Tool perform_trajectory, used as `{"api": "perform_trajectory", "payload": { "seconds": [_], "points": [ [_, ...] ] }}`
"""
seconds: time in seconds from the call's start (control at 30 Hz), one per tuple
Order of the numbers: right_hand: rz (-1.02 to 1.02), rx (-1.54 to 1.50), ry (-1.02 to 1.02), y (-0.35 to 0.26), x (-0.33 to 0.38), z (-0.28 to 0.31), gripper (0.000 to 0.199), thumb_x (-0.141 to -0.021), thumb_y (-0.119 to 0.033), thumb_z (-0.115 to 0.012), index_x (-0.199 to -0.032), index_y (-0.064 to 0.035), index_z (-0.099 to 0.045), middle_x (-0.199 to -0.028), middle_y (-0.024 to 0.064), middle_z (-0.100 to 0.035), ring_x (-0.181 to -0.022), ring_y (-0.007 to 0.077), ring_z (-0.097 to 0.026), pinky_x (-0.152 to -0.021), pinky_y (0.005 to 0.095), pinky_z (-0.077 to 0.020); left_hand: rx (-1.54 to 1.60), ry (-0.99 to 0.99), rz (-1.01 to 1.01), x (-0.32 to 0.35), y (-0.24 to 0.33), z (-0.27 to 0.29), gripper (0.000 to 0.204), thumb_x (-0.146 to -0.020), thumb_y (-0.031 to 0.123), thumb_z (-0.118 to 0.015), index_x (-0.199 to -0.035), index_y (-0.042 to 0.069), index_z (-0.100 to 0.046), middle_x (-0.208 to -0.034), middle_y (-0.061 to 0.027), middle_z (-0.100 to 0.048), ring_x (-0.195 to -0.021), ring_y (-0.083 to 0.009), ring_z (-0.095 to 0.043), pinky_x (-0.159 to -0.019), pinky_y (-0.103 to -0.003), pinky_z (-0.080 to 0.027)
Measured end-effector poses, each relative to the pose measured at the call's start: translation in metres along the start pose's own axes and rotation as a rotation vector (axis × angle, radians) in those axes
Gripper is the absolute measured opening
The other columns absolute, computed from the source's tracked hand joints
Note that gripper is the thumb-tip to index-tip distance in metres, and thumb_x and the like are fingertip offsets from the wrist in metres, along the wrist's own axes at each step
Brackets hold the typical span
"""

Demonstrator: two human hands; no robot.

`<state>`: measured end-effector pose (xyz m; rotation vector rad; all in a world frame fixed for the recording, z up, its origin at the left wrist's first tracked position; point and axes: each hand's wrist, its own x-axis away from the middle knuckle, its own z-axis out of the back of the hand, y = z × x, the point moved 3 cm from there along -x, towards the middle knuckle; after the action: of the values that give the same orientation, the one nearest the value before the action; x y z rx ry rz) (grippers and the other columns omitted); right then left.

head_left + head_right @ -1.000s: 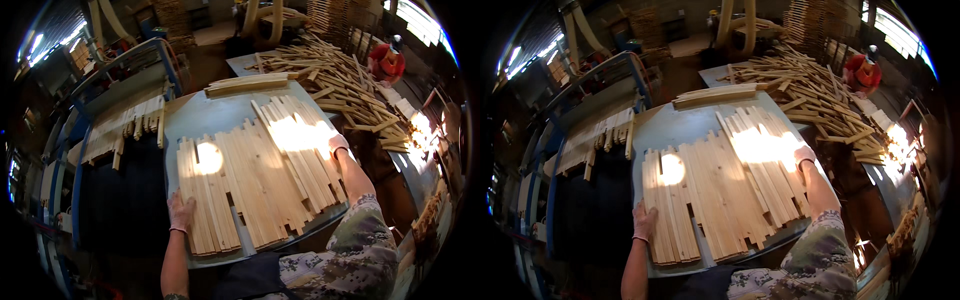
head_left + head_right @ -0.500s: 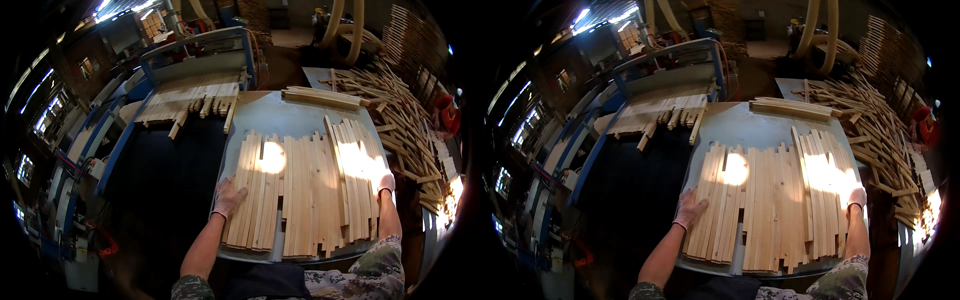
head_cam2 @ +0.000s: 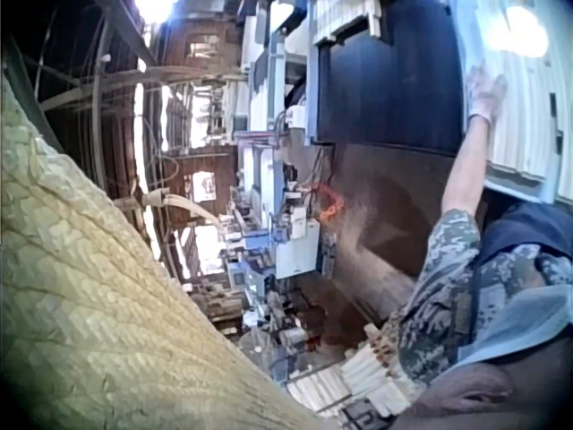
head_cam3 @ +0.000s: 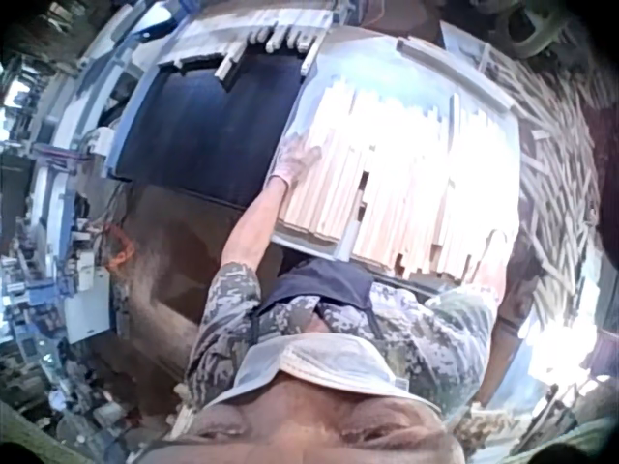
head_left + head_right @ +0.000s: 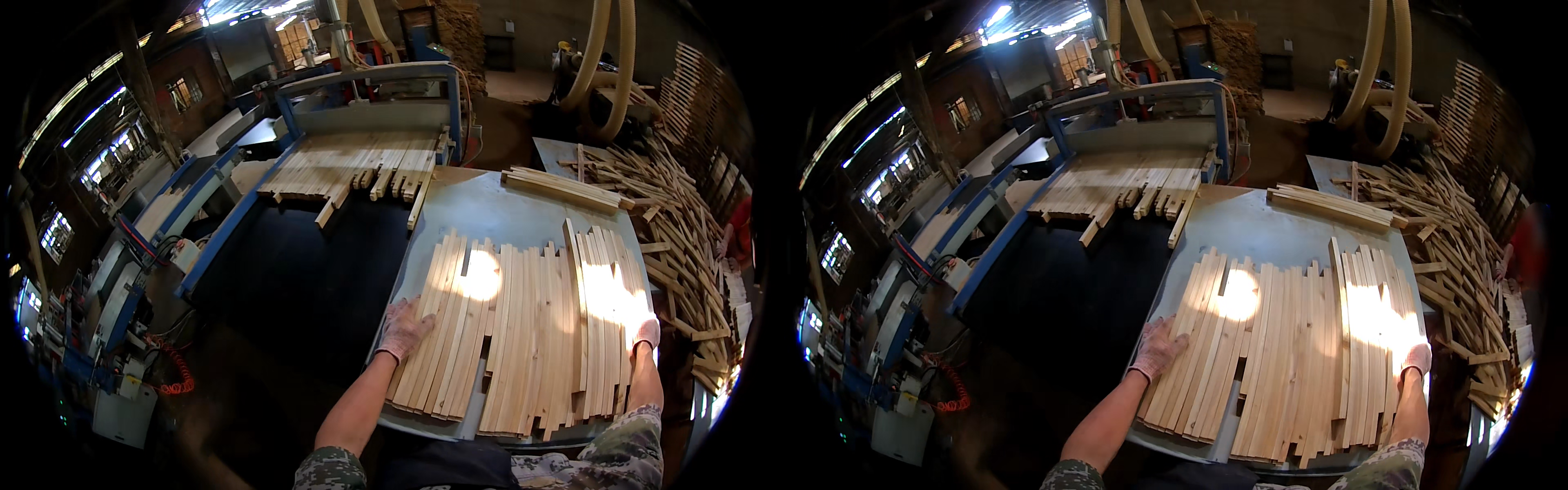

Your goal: The person gathers groups of wooden slats from a table and places them onto a conveyor belt system in an industrial woodworking facility.

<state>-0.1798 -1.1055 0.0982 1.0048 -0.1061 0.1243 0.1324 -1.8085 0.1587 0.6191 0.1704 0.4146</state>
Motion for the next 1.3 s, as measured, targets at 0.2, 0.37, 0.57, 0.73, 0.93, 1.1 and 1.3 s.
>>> {"api": "perform_trajectory", "payload": {
  "seconds": [0.2,0.37,0.57,0.73,0.93,1.1,1.3],
  "points": [
    [-0.016,-0.045,-0.01,0.009,0.006,-0.003,0.023,-0.101,-0.031,-0.062,-0.09,-0.0236,-0.081,-0.086,-0.0042,-0.078,-0.077,0.0127,-0.074,-0.06,0.0356,-0.0528,0.042,-0.023,0.052,-0.001,0.019,0.011,0.081,-0.093,0.055,-0.065,-0.156,0.006,-0.051,-0.157,-0.0345,-0.047,-0.151,-0.0466,-0.038,-0.129,-0.052,-0.02],
    [-0.018,-0.084,0.0,0.006,0.002,0.005,0.023,-0.101,-0.031,-0.062,-0.091,-0.0237,-0.081,-0.086,-0.0042,-0.078,-0.077,0.0128,-0.074,-0.06,0.0356,-0.0528,0.028,-0.01,0.026,0.0,0.015,0.01,0.079,-0.093,0.052,-0.066,-0.155,0.005,-0.051,-0.153,-0.0306,-0.051,-0.144,-0.047,-0.041,-0.126,-0.051,-0.025],
    [-0.026,-0.117,0.013,0.006,-0.002,0.01,0.023,-0.101,-0.03,-0.062,-0.091,-0.0237,-0.081,-0.087,-0.0041,-0.078,-0.077,0.0129,-0.074,-0.06,0.0357,-0.0527,0.048,-0.066,0.071,-0.002,0.01,0.004,0.083,-0.094,0.056,-0.065,-0.161,0.01,-0.046,-0.162,-0.0334,-0.042,-0.154,-0.0501,-0.031,-0.13,-0.052,-0.019],
    [-0.029,-0.139,0.036,0.005,-0.009,0.017,0.023,-0.101,-0.03,-0.062,-0.091,-0.0237,-0.081,-0.087,-0.0041,-0.078,-0.078,0.0129,-0.074,-0.06,0.0357,-0.0527,0.015,-0.043,0.099,0.0,0.007,0.004,0.085,-0.093,0.056,-0.065,-0.162,0.011,-0.045,-0.163,-0.032,-0.042,-0.153,-0.0501,-0.033,-0.129,-0.053,-0.022],
    [-0.048,-0.162,0.048,0.008,-0.003,0.025,0.023,-0.101,-0.03,-0.062,-0.091,-0.0237,-0.081,-0.087,-0.004,-0.078,-0.078,0.013,-0.074,-0.06,0.0357,-0.0527,0.001,-0.072,-0.016,-0.011,0.004,-0.002,0.08,-0.093,0.056,-0.064,-0.157,0.009,-0.051,-0.154,-0.0319,-0.052,-0.147,-0.0494,-0.041,-0.127,-0.054,-0.025],
    [-0.063,-0.196,0.042,0.01,0.007,0.039,0.023,-0.101,-0.03,-0.062,-0.091,-0.0237,-0.081,-0.088,-0.004,-0.078,-0.078,0.0131,-0.075,-0.061,0.0358,-0.0527,0.033,0.025,-0.016,-0.001,0.007,0.001,0.077,-0.094,0.051,-0.065,-0.153,0.003,-0.054,-0.149,-0.0325,-0.056,-0.146,-0.0462,-0.046,-0.125,-0.053,-0.027],
    [-0.069,-0.217,0.055,0.014,0.009,0.058,0.023,-0.101,-0.03,-0.061,-0.092,-0.0238,-0.081,-0.088,-0.0039,-0.079,-0.079,0.0132,-0.075,-0.061,0.0358,-0.0526,0.111,-0.005,0.031,-0.002,0.01,0.003,0.078,-0.093,0.05,-0.067,-0.155,0.005,-0.052,-0.156,-0.0329,-0.05,-0.153,-0.0453,-0.037,-0.129,-0.053,-0.021]
  ]
}}
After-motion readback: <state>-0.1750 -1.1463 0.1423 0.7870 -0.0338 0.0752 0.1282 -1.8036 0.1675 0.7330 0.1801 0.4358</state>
